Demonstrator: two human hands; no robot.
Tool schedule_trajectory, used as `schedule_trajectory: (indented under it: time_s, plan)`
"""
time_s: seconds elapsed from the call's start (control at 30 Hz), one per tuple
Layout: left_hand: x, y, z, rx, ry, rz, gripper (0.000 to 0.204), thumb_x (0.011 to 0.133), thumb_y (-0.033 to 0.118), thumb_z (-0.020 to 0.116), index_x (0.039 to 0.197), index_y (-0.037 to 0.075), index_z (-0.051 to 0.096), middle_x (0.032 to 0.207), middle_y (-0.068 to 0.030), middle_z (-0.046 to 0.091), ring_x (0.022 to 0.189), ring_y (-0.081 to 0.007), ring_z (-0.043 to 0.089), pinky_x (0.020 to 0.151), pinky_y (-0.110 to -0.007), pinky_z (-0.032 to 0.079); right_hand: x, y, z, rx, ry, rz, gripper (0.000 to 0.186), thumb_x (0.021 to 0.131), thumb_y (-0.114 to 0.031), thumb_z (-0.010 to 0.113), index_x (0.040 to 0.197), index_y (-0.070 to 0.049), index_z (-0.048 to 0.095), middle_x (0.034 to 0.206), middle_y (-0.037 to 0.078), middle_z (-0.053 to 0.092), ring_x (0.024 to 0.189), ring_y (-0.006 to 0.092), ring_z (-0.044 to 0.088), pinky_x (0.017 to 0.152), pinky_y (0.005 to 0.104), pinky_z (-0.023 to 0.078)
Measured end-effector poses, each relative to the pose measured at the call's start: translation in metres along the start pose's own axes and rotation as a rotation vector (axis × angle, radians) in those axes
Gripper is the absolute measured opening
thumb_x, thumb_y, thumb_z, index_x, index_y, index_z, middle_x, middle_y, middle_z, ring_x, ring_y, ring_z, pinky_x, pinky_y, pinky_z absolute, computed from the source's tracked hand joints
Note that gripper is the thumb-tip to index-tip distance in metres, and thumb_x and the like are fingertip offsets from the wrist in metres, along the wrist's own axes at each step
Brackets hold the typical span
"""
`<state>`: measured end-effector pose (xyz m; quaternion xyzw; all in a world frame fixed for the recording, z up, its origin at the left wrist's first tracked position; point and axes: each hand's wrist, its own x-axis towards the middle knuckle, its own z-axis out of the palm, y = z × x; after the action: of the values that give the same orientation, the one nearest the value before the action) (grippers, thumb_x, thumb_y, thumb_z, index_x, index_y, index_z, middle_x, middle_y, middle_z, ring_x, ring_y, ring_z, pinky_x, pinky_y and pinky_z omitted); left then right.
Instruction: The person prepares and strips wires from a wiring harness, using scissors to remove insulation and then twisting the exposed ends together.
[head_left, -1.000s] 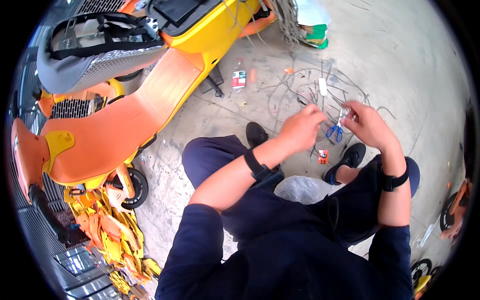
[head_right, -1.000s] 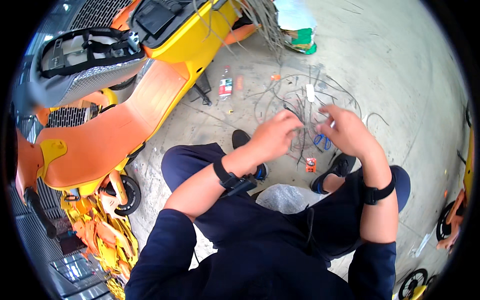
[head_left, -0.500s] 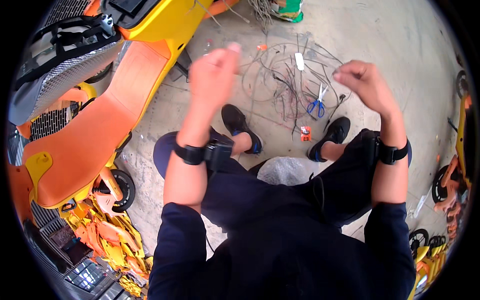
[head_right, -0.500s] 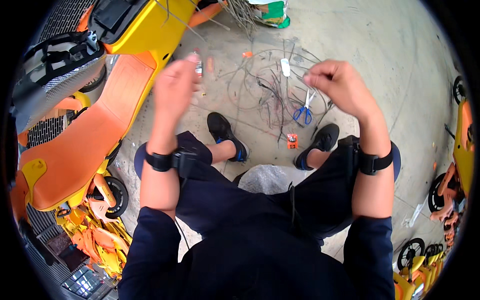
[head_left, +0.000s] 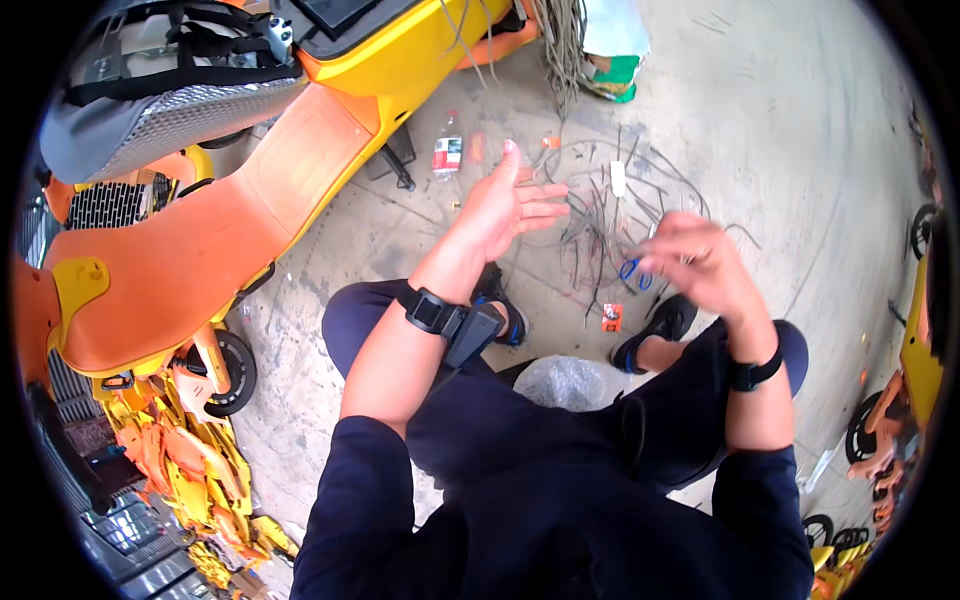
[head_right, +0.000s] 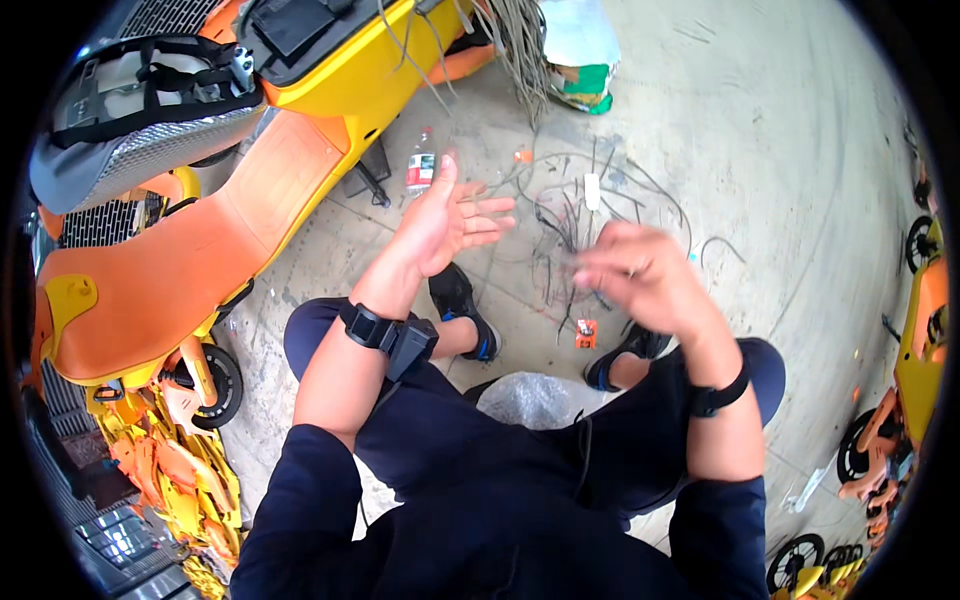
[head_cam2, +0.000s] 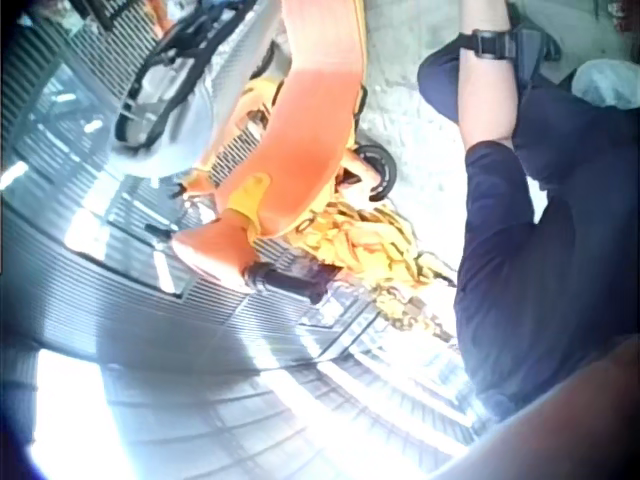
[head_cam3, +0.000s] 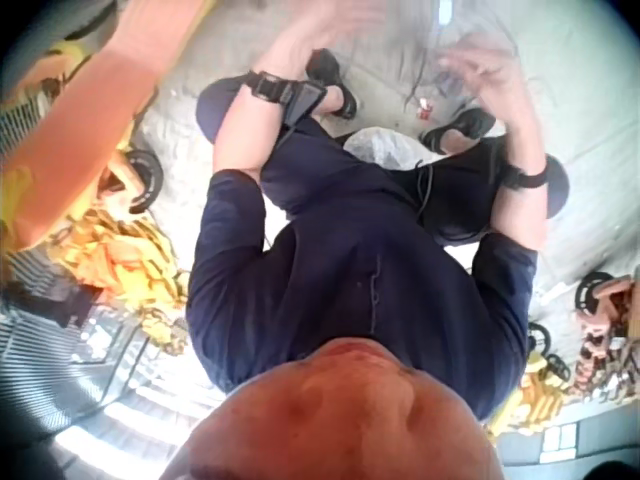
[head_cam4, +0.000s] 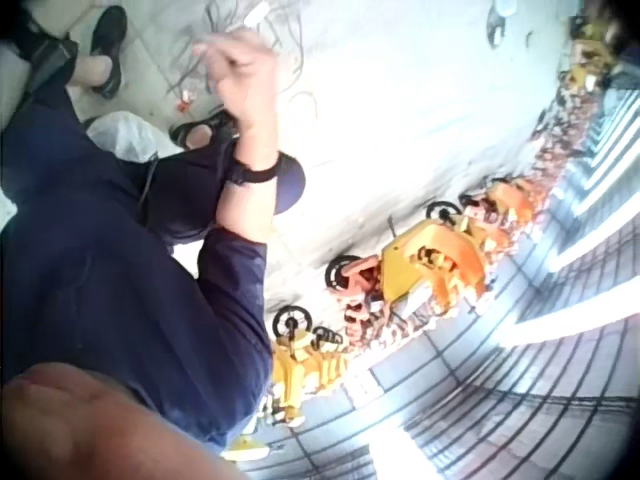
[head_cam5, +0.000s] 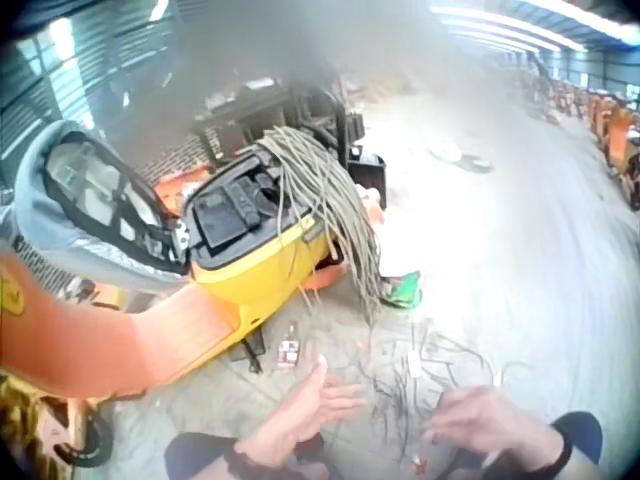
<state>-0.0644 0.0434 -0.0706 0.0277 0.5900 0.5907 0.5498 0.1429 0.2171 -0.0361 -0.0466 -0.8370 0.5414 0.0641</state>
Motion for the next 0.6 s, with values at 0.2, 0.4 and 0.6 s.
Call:
schedule_trajectory:
  time_s: [0.2, 0.4, 0.6]
  plan:
    - [0.011, 0.011, -0.027, -0.288, 0.091, 0.188, 0.053, 0.093, 0.037, 0.053, 0.125, -0.003, 0.039, 0.105, -0.0143, 0.062, 0.089, -0.021, 0.062, 0.078, -0.033, 0.05, -0.006, 0.007, 0.029, 0.028, -0.113, -0.057, 0.014, 0.072, -0.002, 0.072, 0.086, 0.0, 0.067, 0.071, 0.008, 0.057, 0.067, 0.0219, 0.056, 0.059, 0.0312, 0.045]
    - [-0.013, 0.007, -0.001, -0.043, 0.068, 0.232, 0.057, 0.09, 0.015, 0.058, 0.137, 0.0, 0.031, 0.099, -0.0132, 0.065, 0.078, -0.0192, 0.064, 0.059, -0.027, 0.051, -0.005, 0.017, 0.023, 0.041, -0.268, 0.056, 0.024, 0.076, -0.005, 0.071, 0.099, -0.003, 0.066, 0.078, 0.006, 0.061, 0.069, 0.0171, 0.058, 0.059, 0.0292, 0.046]
    - [-0.038, -0.015, 0.037, 0.312, -0.146, 0.221, 0.044, 0.09, 0.01, 0.057, 0.131, 0.004, 0.043, 0.092, -0.0084, 0.066, 0.077, -0.0122, 0.063, 0.058, -0.024, 0.051, 0.009, 0.02, -0.003, 0.447, 0.084, 0.484, 0.041, 0.092, -0.032, 0.056, 0.118, -0.001, 0.054, 0.094, 0.006, 0.062, 0.075, 0.009, 0.056, 0.06, 0.0245, 0.047]
